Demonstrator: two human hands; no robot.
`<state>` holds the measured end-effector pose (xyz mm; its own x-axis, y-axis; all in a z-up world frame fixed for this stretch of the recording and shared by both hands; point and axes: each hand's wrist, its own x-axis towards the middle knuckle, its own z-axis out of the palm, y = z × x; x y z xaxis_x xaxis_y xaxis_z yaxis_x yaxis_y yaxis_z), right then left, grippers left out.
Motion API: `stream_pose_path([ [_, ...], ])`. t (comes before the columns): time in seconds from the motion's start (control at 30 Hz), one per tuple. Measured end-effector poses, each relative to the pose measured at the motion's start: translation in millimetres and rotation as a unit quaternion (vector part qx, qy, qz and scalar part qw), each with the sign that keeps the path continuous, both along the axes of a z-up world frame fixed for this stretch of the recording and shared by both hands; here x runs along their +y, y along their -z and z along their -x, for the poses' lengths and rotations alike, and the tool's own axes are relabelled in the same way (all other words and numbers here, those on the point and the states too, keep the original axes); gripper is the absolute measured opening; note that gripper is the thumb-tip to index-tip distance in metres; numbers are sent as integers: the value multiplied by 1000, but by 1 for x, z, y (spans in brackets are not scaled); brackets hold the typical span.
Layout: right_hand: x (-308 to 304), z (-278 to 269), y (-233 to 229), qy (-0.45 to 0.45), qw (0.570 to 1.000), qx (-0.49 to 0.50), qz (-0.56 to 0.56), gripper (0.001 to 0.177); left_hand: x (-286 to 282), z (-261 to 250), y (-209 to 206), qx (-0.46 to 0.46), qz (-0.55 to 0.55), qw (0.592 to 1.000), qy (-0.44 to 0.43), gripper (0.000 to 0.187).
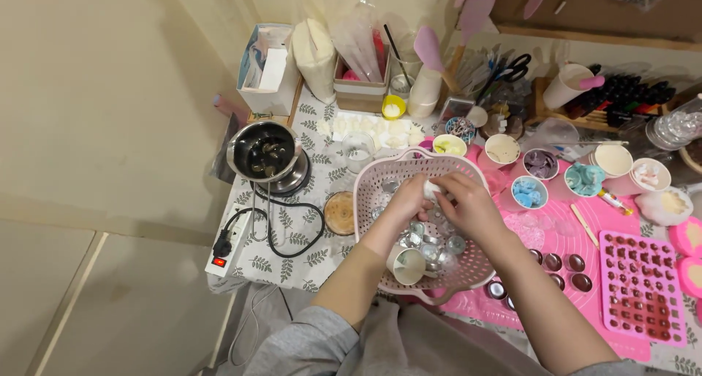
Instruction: The recorder prepares and cleans small tea light cups for candle production.
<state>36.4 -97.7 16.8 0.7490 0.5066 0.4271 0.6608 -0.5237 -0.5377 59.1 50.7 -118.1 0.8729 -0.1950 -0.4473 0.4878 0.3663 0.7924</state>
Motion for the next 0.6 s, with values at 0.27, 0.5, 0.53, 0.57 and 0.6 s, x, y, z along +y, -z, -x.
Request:
stream_pose_path([
  [0.27, -4, -16, 82, 179, 892, 358, -211, 20, 3, 25, -75, -227, -287, 930, -30, 44],
  [0.5, -2, -5, 77, 186, 846, 422, -268, 25, 1, 2, 13, -310, -324, 893, -48, 47],
  [0.53, 2, -1, 58, 183, 847, 422, -267, 25, 4, 2, 5, -309, -326, 892, -50, 47],
  [0.57, 4, 4, 38, 129, 932, 284, -185, 27, 4, 2, -1, -189, -226, 955, -38, 48],
  [0.6, 6, 9, 19, 70, 983, 137, -97, 28, 5, 3, -8, -66, -119, 990, -24, 49],
])
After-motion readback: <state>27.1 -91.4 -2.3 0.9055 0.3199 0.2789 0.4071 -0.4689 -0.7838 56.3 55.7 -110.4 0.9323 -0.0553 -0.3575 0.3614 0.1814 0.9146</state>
